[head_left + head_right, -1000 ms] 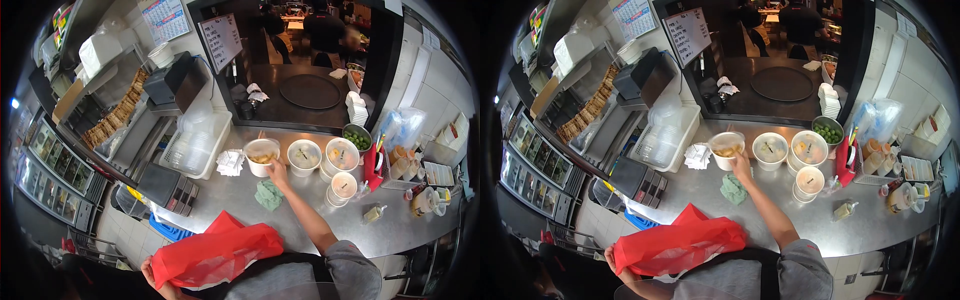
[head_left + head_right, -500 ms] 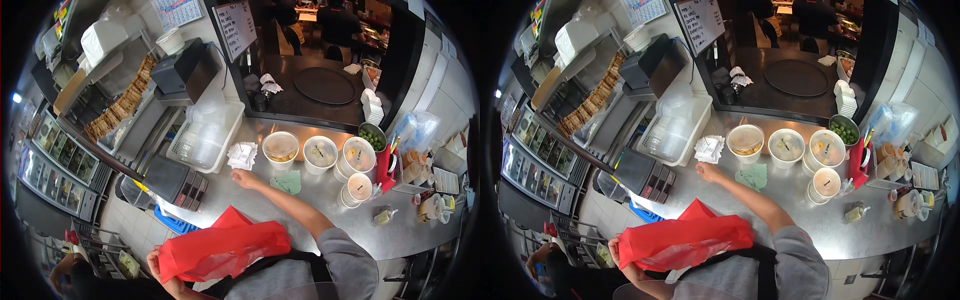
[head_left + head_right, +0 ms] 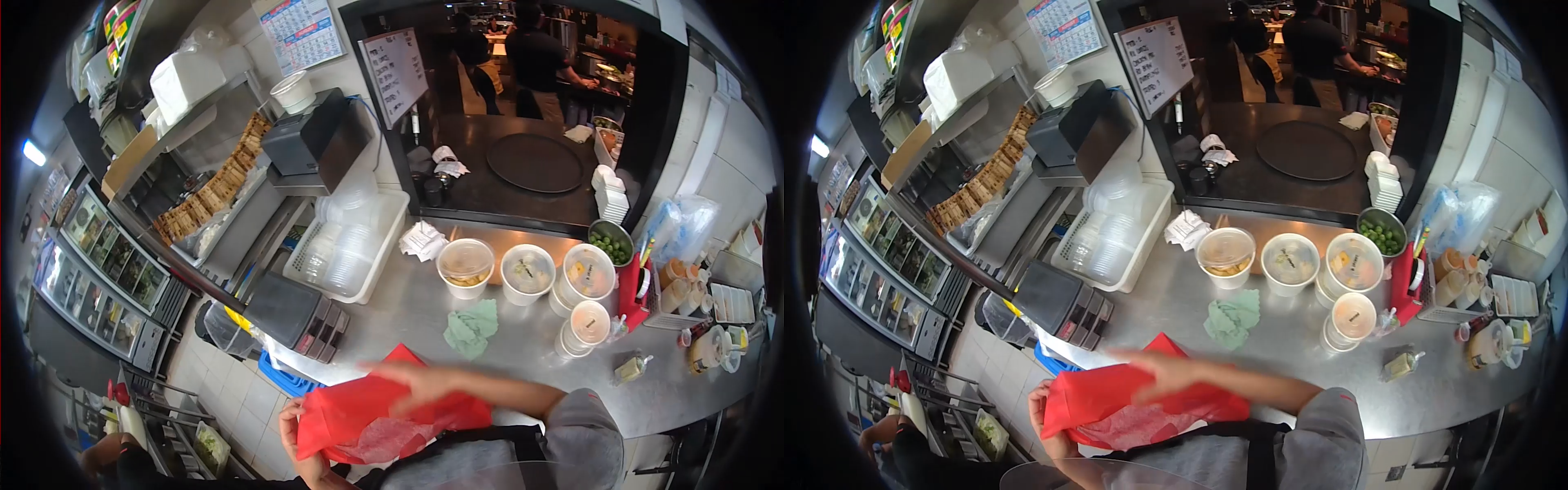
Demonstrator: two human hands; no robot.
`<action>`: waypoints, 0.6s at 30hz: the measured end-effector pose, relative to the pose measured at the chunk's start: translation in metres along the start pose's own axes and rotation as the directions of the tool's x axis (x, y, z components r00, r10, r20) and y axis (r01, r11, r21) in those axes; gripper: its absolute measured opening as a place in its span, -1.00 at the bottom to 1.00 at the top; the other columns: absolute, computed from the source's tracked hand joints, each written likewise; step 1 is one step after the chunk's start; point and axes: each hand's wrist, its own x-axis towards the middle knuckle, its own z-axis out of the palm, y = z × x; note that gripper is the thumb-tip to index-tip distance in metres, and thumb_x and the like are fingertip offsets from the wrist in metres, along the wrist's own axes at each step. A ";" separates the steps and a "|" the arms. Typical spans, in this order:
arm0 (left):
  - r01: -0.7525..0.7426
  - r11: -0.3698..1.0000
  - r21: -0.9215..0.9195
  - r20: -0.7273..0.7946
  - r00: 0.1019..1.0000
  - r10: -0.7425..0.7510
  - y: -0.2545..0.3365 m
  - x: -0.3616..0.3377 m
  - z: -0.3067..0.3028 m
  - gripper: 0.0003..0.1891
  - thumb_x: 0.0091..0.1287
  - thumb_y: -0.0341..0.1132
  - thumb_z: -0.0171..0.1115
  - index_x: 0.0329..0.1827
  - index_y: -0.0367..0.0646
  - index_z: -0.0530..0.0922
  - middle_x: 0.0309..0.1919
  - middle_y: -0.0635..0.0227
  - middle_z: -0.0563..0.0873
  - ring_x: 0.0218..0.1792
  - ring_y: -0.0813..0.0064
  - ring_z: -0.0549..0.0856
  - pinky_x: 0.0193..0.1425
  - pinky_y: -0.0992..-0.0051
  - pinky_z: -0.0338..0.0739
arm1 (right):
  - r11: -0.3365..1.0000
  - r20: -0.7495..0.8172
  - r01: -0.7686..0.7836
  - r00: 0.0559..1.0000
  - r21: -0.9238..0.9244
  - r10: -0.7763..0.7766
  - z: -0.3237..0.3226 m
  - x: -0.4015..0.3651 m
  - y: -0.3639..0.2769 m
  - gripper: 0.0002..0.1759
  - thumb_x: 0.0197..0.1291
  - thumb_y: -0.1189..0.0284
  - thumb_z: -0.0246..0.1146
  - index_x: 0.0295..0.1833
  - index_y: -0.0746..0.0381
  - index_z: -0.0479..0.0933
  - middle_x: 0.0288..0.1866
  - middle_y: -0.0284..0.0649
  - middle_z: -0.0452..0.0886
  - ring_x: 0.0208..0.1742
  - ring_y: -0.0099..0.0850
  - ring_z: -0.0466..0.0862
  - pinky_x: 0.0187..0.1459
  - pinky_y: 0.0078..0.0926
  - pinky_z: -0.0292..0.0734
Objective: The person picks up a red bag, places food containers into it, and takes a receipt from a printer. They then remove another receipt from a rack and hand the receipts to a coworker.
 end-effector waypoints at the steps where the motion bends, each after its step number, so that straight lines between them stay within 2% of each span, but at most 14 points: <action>1: 0.038 0.997 -0.066 -0.018 0.999 -0.039 0.000 0.001 0.008 -0.78 0.14 -0.45 0.19 -0.18 -0.19 0.37 -0.12 0.24 0.45 -0.03 0.37 0.49 0.11 0.43 0.40 | 0.983 0.021 0.013 1.000 -0.184 -0.010 0.017 -0.017 -0.027 0.00 0.07 0.06 0.29 0.48 0.13 -0.12 0.49 -0.11 -0.01 0.50 -0.26 0.00 0.41 -0.03 -0.14; 2: 0.099 0.981 -0.167 0.030 0.995 -0.096 -0.001 0.000 0.012 -0.78 0.14 -0.46 0.18 -0.19 -0.19 0.37 -0.17 0.25 0.44 -0.09 0.39 0.48 0.06 0.45 0.40 | 0.924 -0.009 -0.017 1.000 -0.382 0.015 0.039 -0.029 -0.018 0.06 0.04 0.15 0.31 0.49 0.09 -0.23 0.47 -0.10 0.04 0.47 -0.22 0.06 0.38 0.11 -0.18; 4: 0.237 0.906 -0.351 0.135 0.970 -0.201 -0.006 -0.001 0.013 -0.79 0.14 -0.47 0.17 -0.20 -0.18 0.36 -0.25 0.29 0.42 -0.20 0.45 0.44 -0.02 0.51 0.42 | 0.858 -0.242 -0.208 0.965 -0.470 0.101 0.044 -0.049 0.004 -0.12 0.01 0.27 0.27 0.44 0.14 0.03 0.27 -0.07 0.34 0.28 -0.16 0.36 0.28 0.00 0.16; 5: 0.262 0.861 -0.437 0.234 0.957 -0.172 -0.008 0.001 0.011 -0.78 0.11 -0.49 0.16 -0.21 -0.19 0.34 -0.35 0.33 0.37 -0.31 0.51 0.36 -0.14 0.57 0.40 | 0.803 -0.399 -0.336 0.907 -0.492 0.134 0.039 -0.060 0.033 -0.29 -0.01 0.33 0.25 0.31 0.16 0.22 0.10 -0.09 0.45 0.12 -0.15 0.47 0.15 -0.07 0.30; 6: 0.248 0.901 -0.355 0.273 0.950 -0.154 -0.004 -0.001 0.010 -0.77 0.10 -0.49 0.17 -0.21 -0.19 0.35 -0.34 0.33 0.39 -0.29 0.50 0.37 -0.14 0.58 0.40 | 0.736 -0.544 -0.461 0.825 -0.497 0.149 0.028 -0.074 0.056 -0.44 -0.03 0.39 0.23 0.18 0.17 0.41 -0.06 -0.11 0.56 -0.04 -0.14 0.57 0.02 -0.13 0.44; 8: 0.189 0.962 -0.196 0.351 0.930 -0.111 0.009 -0.005 0.008 -0.76 0.08 -0.49 0.18 -0.20 -0.20 0.37 -0.33 0.31 0.41 -0.25 0.50 0.39 -0.14 0.58 0.40 | 0.666 -0.779 -0.600 0.625 -0.443 0.046 -0.004 -0.112 0.057 -0.72 -0.02 0.40 0.23 -0.13 0.20 0.57 -0.25 -0.12 0.61 -0.21 -0.11 0.62 -0.18 -0.23 0.53; 9: -0.040 0.969 0.246 0.339 0.939 -0.047 0.014 -0.005 0.005 -0.71 0.02 -0.46 0.26 -0.18 -0.23 0.43 -0.27 0.30 0.45 -0.19 0.53 0.42 -0.19 0.58 0.43 | 0.667 -0.871 -0.664 0.489 -0.339 0.044 -0.019 -0.129 0.052 -0.75 -0.04 0.47 0.24 -0.16 0.20 0.58 -0.22 -0.10 0.61 -0.17 -0.13 0.62 -0.15 -0.30 0.53; 10: -0.005 0.927 0.376 0.418 0.893 -0.165 0.016 -0.004 -0.001 -0.69 0.02 -0.44 0.30 -0.17 -0.24 0.45 -0.29 0.33 0.47 -0.22 0.55 0.45 -0.22 0.59 0.43 | 0.803 -0.921 -0.533 0.386 -0.264 -0.047 -0.034 -0.147 0.045 -0.75 -0.01 0.55 0.23 -0.14 0.23 0.56 -0.23 -0.14 0.64 -0.17 -0.25 0.64 -0.13 -0.39 0.53; 11: 0.016 0.865 0.502 0.473 0.832 -0.290 0.018 -0.003 -0.007 -0.68 0.01 -0.43 0.34 -0.17 -0.25 0.47 -0.31 0.35 0.50 -0.25 0.57 0.47 -0.25 0.59 0.44 | 0.923 -0.962 -0.382 0.264 -0.046 0.061 -0.045 -0.164 0.035 -0.76 0.03 0.64 0.18 -0.14 0.24 0.55 -0.24 -0.23 0.65 -0.17 -0.41 0.63 -0.12 -0.47 0.53; 12: 0.016 0.786 0.618 0.506 0.757 -0.414 0.020 0.000 -0.013 -0.66 0.00 -0.41 0.38 -0.16 -0.25 0.49 -0.33 0.38 0.52 -0.27 0.59 0.50 -0.28 0.60 0.44 | 0.959 -0.942 -0.139 0.200 0.246 0.271 -0.056 -0.178 0.022 -0.79 0.09 0.65 0.16 -0.14 0.23 0.54 -0.25 -0.33 0.63 -0.19 -0.52 0.60 -0.13 -0.55 0.53; 13: -0.006 0.710 0.704 0.623 0.484 -0.614 0.030 0.006 -0.011 -0.65 -0.03 -0.36 0.46 -0.22 -0.28 0.54 -0.42 0.45 0.60 -0.43 0.59 0.56 -0.36 0.57 0.46 | 0.851 -0.854 0.164 0.264 0.498 0.449 -0.067 -0.187 -0.002 -0.82 0.10 0.64 0.17 -0.17 0.20 0.51 -0.26 -0.37 0.61 -0.23 -0.56 0.59 -0.15 -0.61 0.52; 16: -0.114 0.840 0.531 0.827 -0.145 -0.543 -0.002 0.015 -0.023 -0.69 -0.01 -0.31 0.49 -0.29 -0.27 0.58 -0.43 0.44 0.68 -0.49 0.53 0.62 -0.37 0.55 0.46 | 0.586 -0.672 0.393 0.627 0.709 0.393 -0.072 -0.215 -0.016 -0.85 0.14 0.64 0.14 -0.16 0.26 0.49 -0.19 -0.30 0.62 -0.18 -0.52 0.60 -0.14 -0.59 0.52; 17: -0.046 0.859 0.510 0.859 -0.017 -0.511 -0.010 0.011 -0.038 -0.74 0.06 -0.31 0.42 -0.30 -0.29 0.59 -0.36 0.34 0.70 -0.42 0.44 0.65 -0.30 0.49 0.51 | 0.518 -0.569 0.380 0.776 0.766 0.273 -0.073 -0.226 -0.007 -0.87 0.16 0.58 0.20 -0.15 0.31 0.49 -0.21 -0.32 0.61 -0.20 -0.52 0.59 -0.14 -0.58 0.51; 18: 0.011 0.881 0.472 0.875 0.112 -0.470 -0.018 0.006 -0.054 -0.78 0.13 -0.31 0.36 -0.31 -0.30 0.60 -0.30 0.23 0.71 -0.35 0.35 0.69 -0.23 0.44 0.56 | 0.723 -0.467 0.216 0.869 0.656 0.163 -0.076 -0.240 -0.002 -0.84 0.15 0.57 0.21 -0.13 0.33 0.49 -0.20 -0.31 0.61 -0.20 -0.53 0.59 -0.13 -0.58 0.51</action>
